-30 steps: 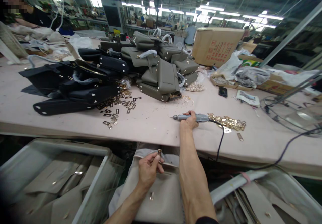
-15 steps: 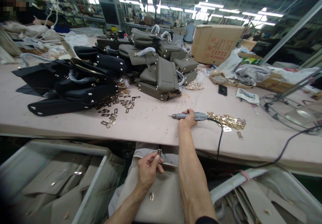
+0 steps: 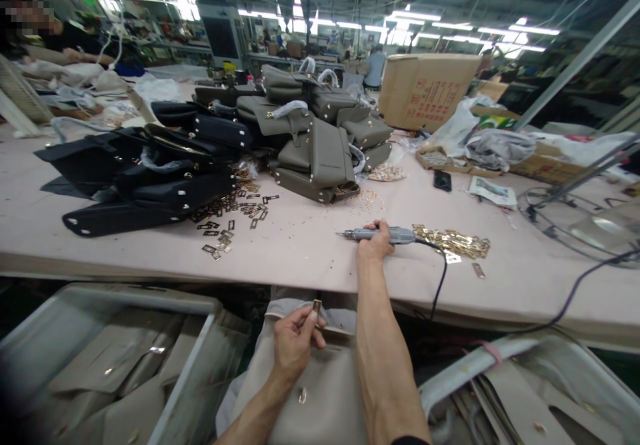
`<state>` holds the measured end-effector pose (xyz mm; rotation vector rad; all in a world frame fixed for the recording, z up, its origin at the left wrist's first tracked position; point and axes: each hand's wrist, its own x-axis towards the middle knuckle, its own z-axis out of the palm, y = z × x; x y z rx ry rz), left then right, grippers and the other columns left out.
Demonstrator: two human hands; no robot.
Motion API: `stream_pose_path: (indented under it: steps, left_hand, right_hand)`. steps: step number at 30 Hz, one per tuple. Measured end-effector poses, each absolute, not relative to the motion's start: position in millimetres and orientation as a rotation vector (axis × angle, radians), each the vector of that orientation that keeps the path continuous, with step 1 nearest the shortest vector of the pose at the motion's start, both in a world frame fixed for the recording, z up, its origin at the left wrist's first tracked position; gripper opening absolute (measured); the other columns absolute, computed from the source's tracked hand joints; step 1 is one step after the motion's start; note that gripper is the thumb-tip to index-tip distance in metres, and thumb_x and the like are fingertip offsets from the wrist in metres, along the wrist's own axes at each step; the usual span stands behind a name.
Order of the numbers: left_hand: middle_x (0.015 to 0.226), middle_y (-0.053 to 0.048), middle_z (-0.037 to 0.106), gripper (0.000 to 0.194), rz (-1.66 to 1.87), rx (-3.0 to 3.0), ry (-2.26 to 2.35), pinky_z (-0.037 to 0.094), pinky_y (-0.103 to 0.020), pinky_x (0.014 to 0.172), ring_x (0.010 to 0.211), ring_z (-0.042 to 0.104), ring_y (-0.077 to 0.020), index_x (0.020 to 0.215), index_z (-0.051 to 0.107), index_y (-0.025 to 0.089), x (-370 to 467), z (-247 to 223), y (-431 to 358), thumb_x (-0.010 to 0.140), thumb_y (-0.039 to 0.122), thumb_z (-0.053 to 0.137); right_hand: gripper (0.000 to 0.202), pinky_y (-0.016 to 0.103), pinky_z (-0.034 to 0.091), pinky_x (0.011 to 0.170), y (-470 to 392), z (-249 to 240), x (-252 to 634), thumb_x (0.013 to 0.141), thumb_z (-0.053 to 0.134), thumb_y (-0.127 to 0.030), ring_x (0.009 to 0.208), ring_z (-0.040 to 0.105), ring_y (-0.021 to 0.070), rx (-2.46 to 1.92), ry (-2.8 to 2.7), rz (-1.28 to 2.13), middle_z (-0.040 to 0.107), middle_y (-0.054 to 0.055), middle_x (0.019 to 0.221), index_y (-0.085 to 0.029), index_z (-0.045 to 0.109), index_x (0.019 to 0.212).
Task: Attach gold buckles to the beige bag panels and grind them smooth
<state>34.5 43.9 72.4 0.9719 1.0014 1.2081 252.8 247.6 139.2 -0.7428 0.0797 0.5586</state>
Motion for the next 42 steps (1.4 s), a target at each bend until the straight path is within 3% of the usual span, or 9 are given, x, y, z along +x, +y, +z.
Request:
stream_pose_path:
  steps: [17,31,42]
  left_hand:
    - [0.074,-0.007,0.073,0.040,1.205,0.971,0.995,0.052,-0.020,0.042,0.042,0.065,-0.0126,0.092,0.074,0.012,35,70,45,0.092,0.052,0.069]
    - [0.076,-0.007,0.074,0.043,1.200,0.964,1.003,0.052,-0.020,0.042,0.042,0.065,-0.0130,0.097,0.074,0.012,34,70,44,0.091,0.054,0.070]
    - [0.075,-0.007,0.073,0.042,1.215,0.970,0.990,0.051,-0.020,0.041,0.042,0.065,-0.0130,0.093,0.074,0.012,33,73,44,0.090,0.054,0.070]
  right_hand:
    - [0.021,0.018,0.051,0.043,243,140,255,0.079,0.073,-0.015,0.053,0.053,0.0077,-0.760,0.102,0.488,0.062,-0.003,0.074,-0.018,0.052,0.083]
    - [0.016,0.019,0.050,0.044,244,141,254,0.082,0.069,-0.013,0.053,0.053,0.0074,-0.768,0.125,0.464,0.063,-0.003,0.074,-0.017,0.053,0.084]
    - [0.026,0.017,0.050,0.047,230,157,265,0.086,0.065,-0.011,0.047,0.049,0.0051,-0.719,0.138,0.627,0.056,-0.008,0.071,-0.021,0.042,0.082]
